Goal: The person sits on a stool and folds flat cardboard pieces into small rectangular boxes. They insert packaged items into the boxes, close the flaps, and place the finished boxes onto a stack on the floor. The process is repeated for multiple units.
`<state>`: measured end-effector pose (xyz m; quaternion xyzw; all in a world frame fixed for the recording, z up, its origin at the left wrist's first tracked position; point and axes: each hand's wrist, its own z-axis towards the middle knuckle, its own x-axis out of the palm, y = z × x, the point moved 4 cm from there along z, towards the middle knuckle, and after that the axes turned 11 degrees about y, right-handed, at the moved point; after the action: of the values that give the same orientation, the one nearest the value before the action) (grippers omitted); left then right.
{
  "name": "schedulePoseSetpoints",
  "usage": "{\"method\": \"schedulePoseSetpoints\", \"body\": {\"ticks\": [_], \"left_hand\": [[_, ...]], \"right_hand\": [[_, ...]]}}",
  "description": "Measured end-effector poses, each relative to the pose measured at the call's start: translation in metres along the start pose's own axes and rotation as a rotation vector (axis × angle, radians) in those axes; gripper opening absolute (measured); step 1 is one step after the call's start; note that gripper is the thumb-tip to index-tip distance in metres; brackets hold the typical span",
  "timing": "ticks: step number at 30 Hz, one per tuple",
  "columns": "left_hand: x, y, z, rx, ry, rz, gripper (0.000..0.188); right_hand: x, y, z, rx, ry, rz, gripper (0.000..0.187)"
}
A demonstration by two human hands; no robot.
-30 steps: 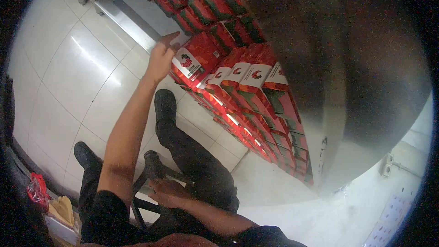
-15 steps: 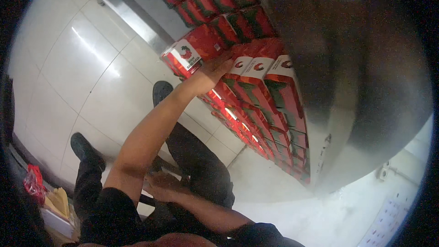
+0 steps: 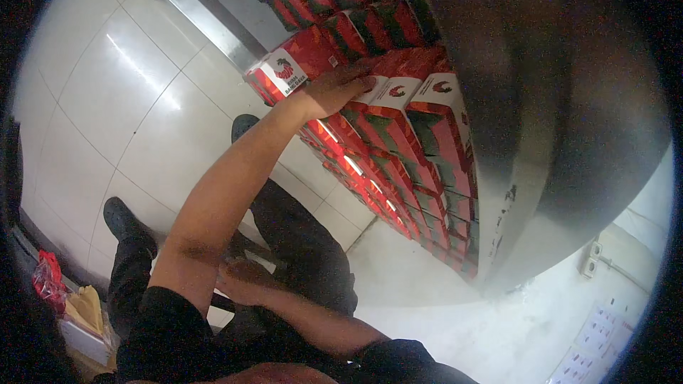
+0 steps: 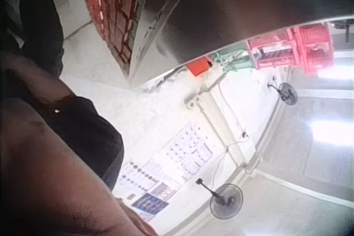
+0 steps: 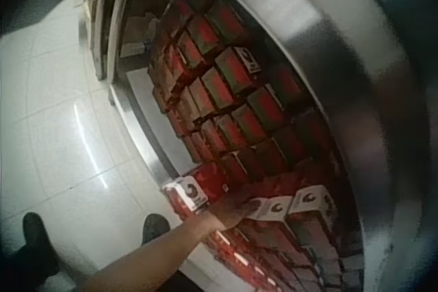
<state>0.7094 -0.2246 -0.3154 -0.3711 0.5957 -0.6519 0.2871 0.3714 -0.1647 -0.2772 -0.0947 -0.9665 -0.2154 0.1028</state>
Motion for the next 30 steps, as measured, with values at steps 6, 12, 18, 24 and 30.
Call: {"method": "schedulePoseSetpoints", "body": {"ticks": [6, 12, 18, 24, 30], "left_hand": [[0.003, -0.004, 0.000, -0.021, 0.055, -0.048, 0.070], [0.001, -0.013, -0.002, -0.025, 0.047, 0.003, 0.073], [0.010, -0.077, 0.007, 0.321, 0.016, -0.126, 0.068], [0.032, -0.110, 0.025, 0.713, -0.170, 0.387, 0.053], [0.041, -0.102, 0.021, 0.714, -0.181, 0.486, 0.057]], "right_hand": [[0.011, -0.013, 0.013, -0.083, -0.129, -0.076, 0.064], [-0.010, 0.009, -0.010, -0.018, 0.005, -0.044, 0.066], [-0.002, 0.002, -0.009, 0.013, -0.009, -0.041, 0.061], [0.006, 0.009, 0.011, -0.035, -0.031, 0.086, 0.056], [0.004, 0.027, 0.008, 0.021, -0.089, 0.182, 0.055]]}}
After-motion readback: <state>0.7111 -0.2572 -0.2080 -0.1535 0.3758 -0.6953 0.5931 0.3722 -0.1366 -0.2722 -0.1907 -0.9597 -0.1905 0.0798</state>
